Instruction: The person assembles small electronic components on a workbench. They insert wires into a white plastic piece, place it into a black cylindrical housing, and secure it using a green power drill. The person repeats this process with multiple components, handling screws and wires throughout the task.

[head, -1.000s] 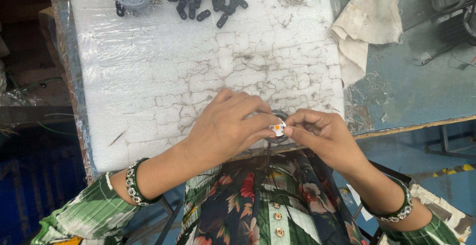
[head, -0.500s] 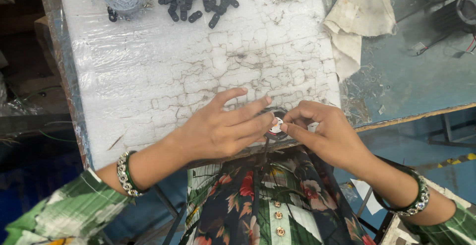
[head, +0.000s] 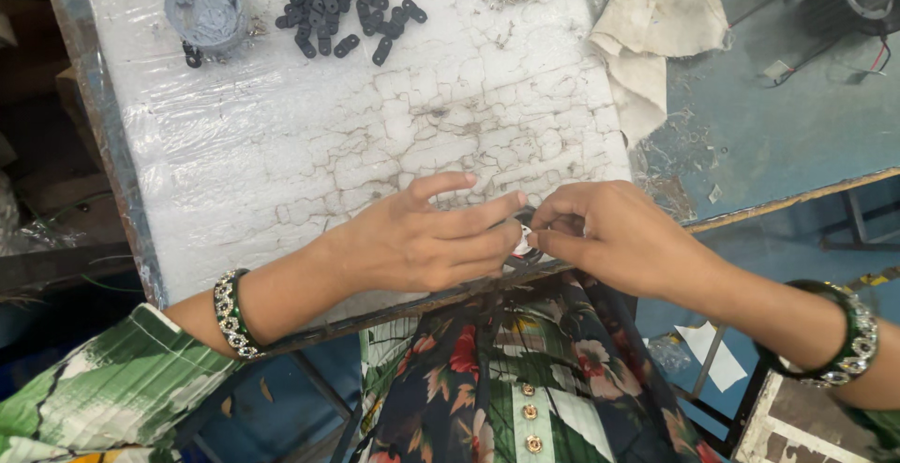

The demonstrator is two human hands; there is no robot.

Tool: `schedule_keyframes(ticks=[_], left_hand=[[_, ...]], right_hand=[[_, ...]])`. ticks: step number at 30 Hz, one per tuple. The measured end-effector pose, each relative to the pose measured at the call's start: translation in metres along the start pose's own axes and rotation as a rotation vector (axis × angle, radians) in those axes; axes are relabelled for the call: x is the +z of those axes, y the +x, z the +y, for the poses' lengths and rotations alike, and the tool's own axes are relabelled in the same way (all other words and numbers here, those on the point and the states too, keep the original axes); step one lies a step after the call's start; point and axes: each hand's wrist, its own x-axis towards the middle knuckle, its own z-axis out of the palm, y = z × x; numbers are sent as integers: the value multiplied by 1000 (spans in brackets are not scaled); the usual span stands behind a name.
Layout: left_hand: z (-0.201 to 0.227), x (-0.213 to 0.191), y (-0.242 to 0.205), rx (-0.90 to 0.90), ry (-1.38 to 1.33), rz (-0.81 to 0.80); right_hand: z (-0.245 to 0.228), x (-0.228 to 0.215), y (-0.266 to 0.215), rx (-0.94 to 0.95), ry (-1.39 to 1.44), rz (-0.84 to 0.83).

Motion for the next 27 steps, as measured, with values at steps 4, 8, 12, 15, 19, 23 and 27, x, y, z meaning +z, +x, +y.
schedule_keyframes(ticks=[4, 8, 12, 15, 19, 23, 27], left_hand=[[-2, 3, 0, 17, 19, -28], [-6, 2, 2, 28, -5, -33], [-7, 2, 5, 13, 30, -100], [-10, 4, 6, 23, 7, -120], [-12, -1, 2, 32, 6, -97], [-13, -2, 0, 38, -7, -96], [-16, 2, -1, 55, -28, -105]], right_hand=[[1, 0, 3, -105, -143, 8], [0, 2, 5, -235, -284, 40], [-2, 9, 1, -472, -555, 220], [2, 6, 0, -488, -501, 261], [16, 3, -8, -614, -361, 438], [41, 21, -19, -595, -243, 482], [71, 56, -23, -643, -165, 629]])
